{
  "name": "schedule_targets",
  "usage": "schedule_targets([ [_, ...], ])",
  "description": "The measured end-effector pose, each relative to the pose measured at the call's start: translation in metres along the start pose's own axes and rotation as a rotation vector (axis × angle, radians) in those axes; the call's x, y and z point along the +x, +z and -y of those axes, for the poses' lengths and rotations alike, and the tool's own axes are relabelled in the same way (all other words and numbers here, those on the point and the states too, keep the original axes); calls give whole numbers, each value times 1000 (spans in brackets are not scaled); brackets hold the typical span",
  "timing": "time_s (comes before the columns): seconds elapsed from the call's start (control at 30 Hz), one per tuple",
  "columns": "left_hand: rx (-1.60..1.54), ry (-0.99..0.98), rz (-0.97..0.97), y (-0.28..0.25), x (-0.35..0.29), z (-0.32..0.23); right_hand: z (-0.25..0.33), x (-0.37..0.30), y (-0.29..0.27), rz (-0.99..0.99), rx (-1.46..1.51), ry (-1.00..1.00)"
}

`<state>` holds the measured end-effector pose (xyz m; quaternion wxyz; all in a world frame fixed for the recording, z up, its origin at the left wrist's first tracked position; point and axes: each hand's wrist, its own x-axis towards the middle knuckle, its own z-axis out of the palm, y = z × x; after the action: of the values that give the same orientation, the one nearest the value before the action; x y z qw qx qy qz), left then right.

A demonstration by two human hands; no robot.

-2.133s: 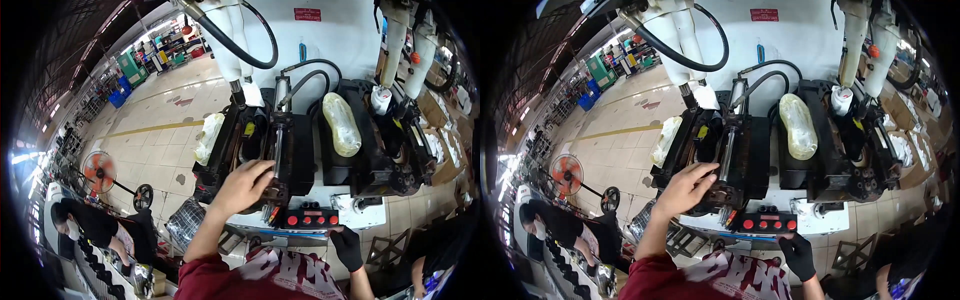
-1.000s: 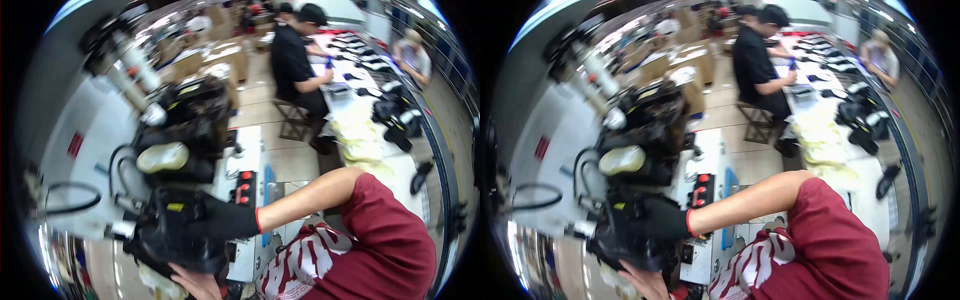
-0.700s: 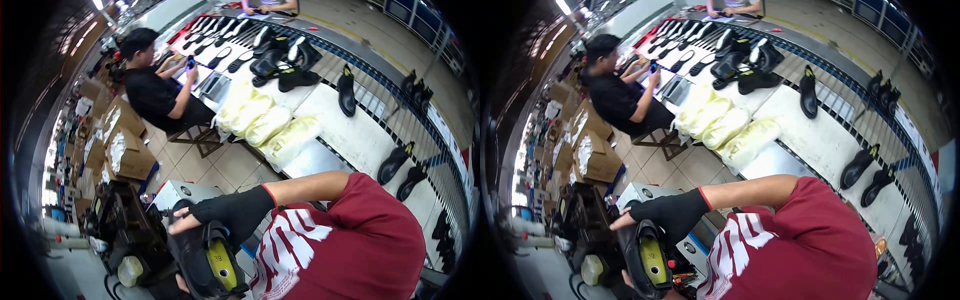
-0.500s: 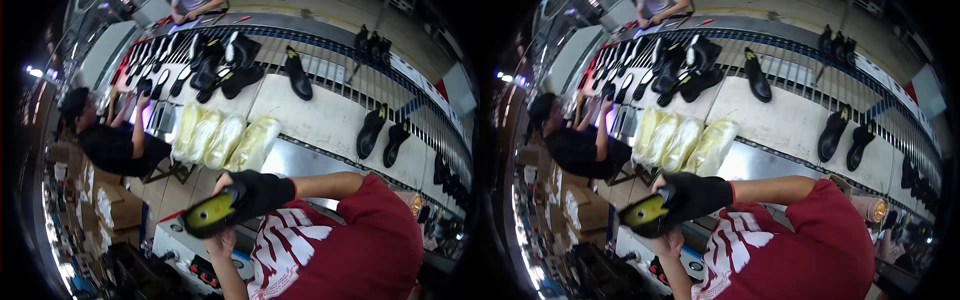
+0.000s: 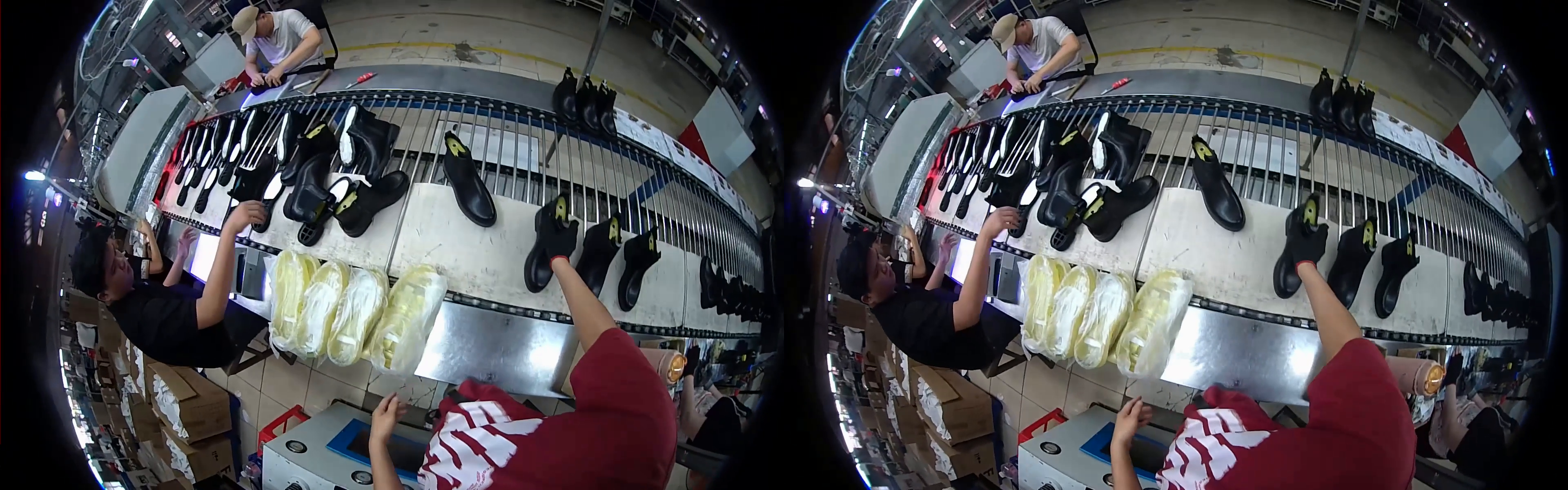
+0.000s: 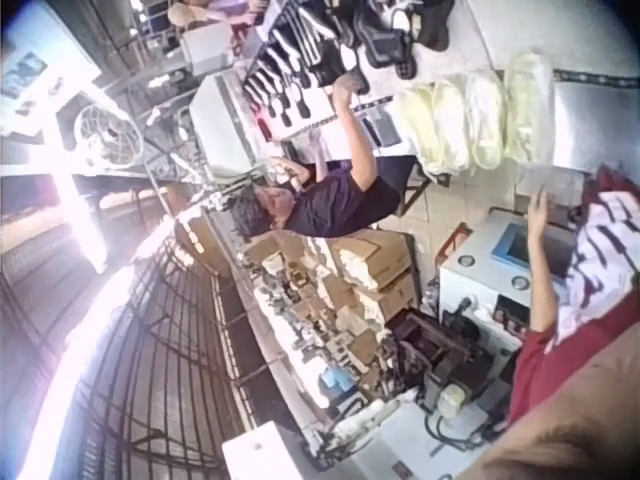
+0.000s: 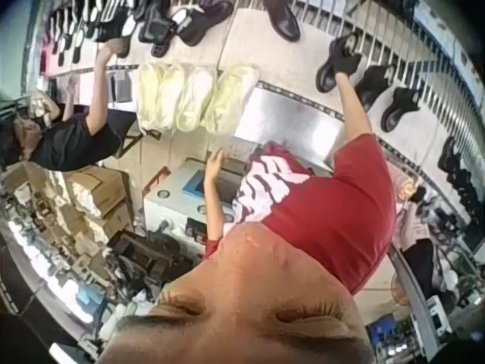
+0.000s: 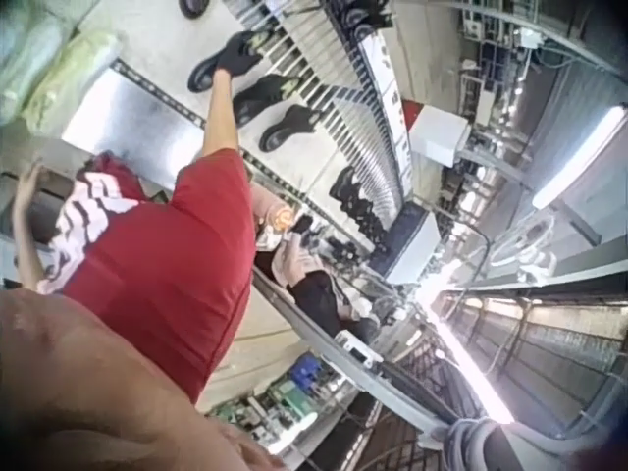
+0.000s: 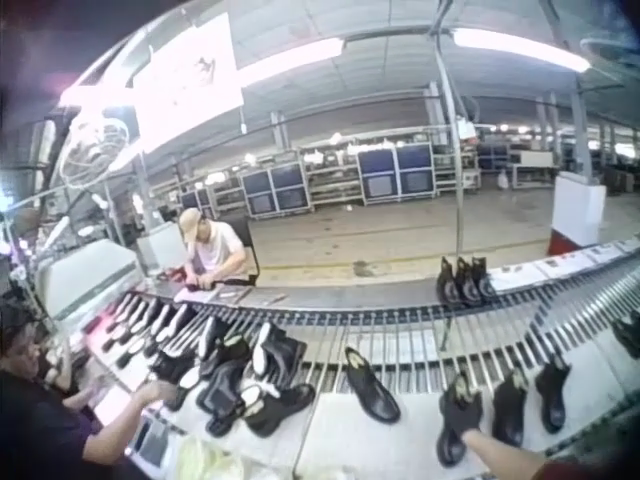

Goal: The recorder is operating a machine to last or shape shoes in a factory environment.

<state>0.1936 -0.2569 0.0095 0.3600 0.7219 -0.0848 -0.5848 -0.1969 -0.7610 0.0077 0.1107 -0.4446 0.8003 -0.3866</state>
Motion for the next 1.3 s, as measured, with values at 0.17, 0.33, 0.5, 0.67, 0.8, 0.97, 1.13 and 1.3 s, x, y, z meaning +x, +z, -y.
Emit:
schedule_targets([
  [0.17,-107,-195,-393,-58,-18,138,49,1,0,-254,173,-441],
  [0.33,720,-159,-251,-63,-59,230,120,-6,100,101,266,-745],
  [0.5,-66,-435,-381,-35,-86,230,156,11,233,498,100,-427],
  [0.67,-259,-385,-466,3,-46,209,165,29,265,465,-35,-381],
  [0.8,-80,-203,-300,11,-16,195,142,18,218,511,260,-578],
  [0.97,-178,-175,-248,-10,6,140,107,-19,83,862,144,-659],
  [1.13,-367,-72,-250,-15,42,34,80,-99,-39,1510,264,-640],
  [1.3,-285,85,-265,14,97,-32,29,-194,-75,1548,-11,-961],
])
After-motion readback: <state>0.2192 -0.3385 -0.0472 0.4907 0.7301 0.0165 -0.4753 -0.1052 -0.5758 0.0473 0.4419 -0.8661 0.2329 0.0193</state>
